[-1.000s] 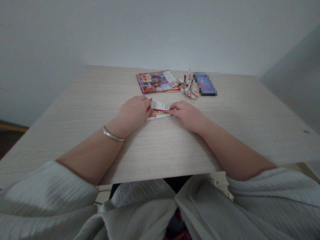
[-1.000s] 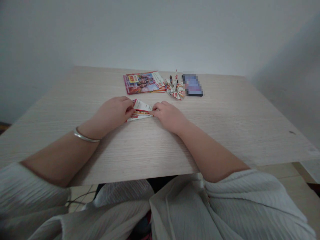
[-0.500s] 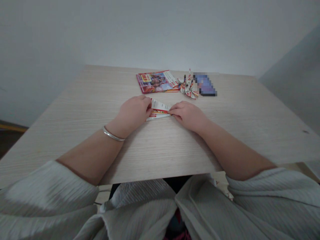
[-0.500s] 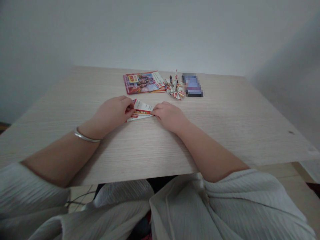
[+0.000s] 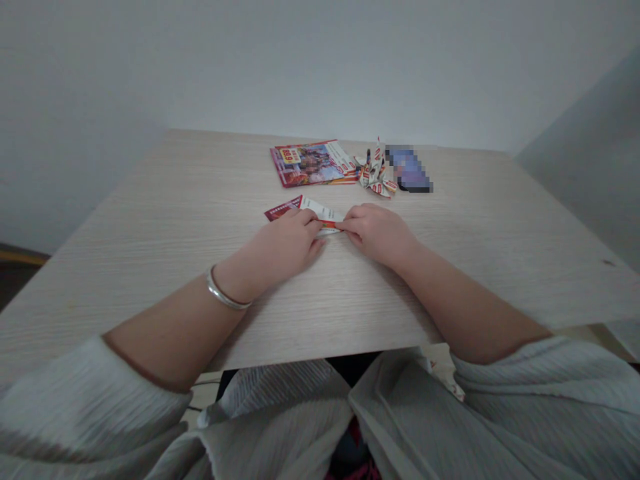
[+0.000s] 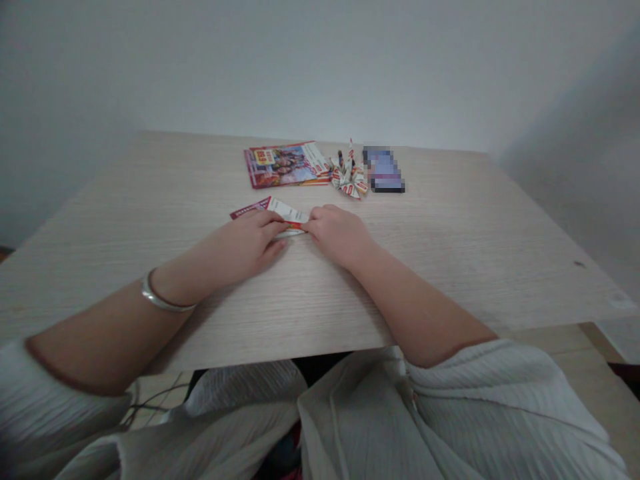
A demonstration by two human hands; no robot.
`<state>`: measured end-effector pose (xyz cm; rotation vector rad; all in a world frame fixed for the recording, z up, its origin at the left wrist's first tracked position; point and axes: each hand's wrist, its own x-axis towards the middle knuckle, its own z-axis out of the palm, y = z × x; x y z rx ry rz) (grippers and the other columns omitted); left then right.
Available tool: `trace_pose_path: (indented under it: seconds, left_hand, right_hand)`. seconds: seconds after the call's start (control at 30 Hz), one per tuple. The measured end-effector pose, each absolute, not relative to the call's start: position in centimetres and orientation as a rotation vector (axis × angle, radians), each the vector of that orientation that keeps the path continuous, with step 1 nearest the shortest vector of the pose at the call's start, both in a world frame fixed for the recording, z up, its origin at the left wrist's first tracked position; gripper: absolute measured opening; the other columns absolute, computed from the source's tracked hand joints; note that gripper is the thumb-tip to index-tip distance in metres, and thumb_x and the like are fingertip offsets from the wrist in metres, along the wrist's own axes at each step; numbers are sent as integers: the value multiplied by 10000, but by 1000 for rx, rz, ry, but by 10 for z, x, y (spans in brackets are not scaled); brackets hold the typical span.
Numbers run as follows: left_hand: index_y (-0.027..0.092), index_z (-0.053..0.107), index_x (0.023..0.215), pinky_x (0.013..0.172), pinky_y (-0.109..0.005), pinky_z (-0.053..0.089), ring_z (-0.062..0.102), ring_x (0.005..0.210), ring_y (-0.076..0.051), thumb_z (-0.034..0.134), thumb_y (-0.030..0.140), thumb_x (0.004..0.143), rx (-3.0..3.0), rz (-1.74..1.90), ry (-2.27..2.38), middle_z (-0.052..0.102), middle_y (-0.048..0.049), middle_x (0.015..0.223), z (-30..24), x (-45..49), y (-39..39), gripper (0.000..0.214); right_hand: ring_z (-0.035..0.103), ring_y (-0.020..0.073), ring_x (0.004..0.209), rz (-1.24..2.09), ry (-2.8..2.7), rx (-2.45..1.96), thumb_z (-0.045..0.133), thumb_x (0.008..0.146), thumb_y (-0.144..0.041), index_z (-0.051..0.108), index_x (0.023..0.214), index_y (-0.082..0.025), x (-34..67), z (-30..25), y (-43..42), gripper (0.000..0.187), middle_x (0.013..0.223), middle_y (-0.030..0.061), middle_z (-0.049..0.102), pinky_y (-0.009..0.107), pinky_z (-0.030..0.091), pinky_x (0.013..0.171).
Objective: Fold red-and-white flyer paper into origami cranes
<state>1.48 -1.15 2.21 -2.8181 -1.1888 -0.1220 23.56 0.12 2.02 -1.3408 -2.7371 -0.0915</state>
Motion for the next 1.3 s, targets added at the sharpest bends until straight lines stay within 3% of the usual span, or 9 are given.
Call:
trace_pose_path:
  seconds: [0.17, 0.4, 0.6, 0.9, 1.3]
  left_hand:
    - [49, 727, 1187, 1087, -495, 512, 646, 1178, -322, 336, 312, 1100, -2831, -50, -1148, 686, -219, 1250, 24, 15, -12, 479]
    - [7, 701, 1224, 1086, -526, 513, 630, 1188, -366, 341, 345, 1100, -2806, 12, -1155, 665, -261, 1244, 25, 18, -18, 509]
    - [76, 672, 1314, 1031, -516, 525, 645, 1107, -349, 360, 357, 1096, -2763, -38, -1161, 668, -232, 1205, 25, 21, -24, 473]
    - [60, 633, 1376, 1065, -538, 503, 628, 1178, -380, 325, 354, 1105, -2762, 42, -1149, 640, -249, 1309, 28, 22, -23, 505]
    - [67, 654, 1370, 1021, -531, 519, 642, 1134, -374, 376, 378, 1096, -2766, 33, -1147, 666, -248, 1280, 30, 24, -24, 500]
  right_hand:
    - [680, 259, 1077, -79, -2730, -1423, 511, 1049, -157, 806, 1169, -154, 237, 25, -1, 319, 1156, 139, 783, 367, 471, 892]
    - [693, 259, 1028, -115, -2722, -1525, 509, 1064, -223, 826, 1130, -181, 239, 31, -3, 327, 1166, 123, 789, 360, 467, 782]
    - [695, 251, 1035, -75, -2690, -1503, 544, 1048, -218, 834, 1118, -211, 241, 30, -3, 298, 1167, 101, 784, 354, 464, 775]
    - [714, 279, 1076, -81, -2669, -1591, 540, 1045, -214, 826, 1118, -188, 244, 36, -7, 296, 1185, 114, 794, 373, 472, 753]
    - [711, 272, 1071, -48, -2673, -1676, 554, 1034, -250, 841, 1104, -209, 255, 41, -4, 298, 1177, 98, 795, 356, 462, 750]
